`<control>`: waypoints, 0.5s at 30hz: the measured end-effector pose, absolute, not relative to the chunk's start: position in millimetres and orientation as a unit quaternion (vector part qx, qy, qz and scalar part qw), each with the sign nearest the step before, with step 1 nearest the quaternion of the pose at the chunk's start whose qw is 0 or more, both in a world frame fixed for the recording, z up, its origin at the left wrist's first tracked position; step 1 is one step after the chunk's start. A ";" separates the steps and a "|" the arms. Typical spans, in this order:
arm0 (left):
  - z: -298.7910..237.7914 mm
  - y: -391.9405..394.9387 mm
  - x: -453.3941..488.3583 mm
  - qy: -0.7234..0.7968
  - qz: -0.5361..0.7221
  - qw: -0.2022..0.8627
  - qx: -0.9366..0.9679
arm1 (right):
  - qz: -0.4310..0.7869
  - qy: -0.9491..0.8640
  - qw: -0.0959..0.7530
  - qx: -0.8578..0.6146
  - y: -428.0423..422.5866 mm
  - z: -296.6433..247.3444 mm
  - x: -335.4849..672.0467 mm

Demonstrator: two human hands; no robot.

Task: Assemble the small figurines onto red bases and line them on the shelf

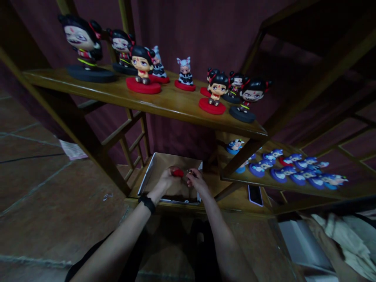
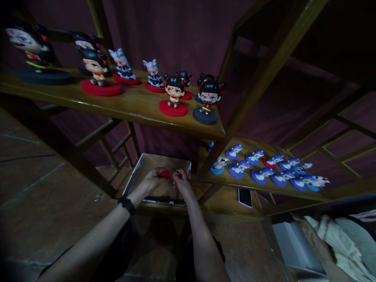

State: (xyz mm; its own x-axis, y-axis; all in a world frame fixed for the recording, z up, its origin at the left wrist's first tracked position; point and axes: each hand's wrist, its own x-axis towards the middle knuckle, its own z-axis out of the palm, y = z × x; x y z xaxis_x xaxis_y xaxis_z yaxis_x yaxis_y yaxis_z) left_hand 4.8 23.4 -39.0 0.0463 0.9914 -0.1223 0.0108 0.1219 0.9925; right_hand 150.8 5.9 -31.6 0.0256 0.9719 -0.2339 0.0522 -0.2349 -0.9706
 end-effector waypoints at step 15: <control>-27.1 23.2 -0.5 0.429 0.482 0.747 0.157 | 0.500 -0.462 0.446 -0.582 11.3 -39.0 153.4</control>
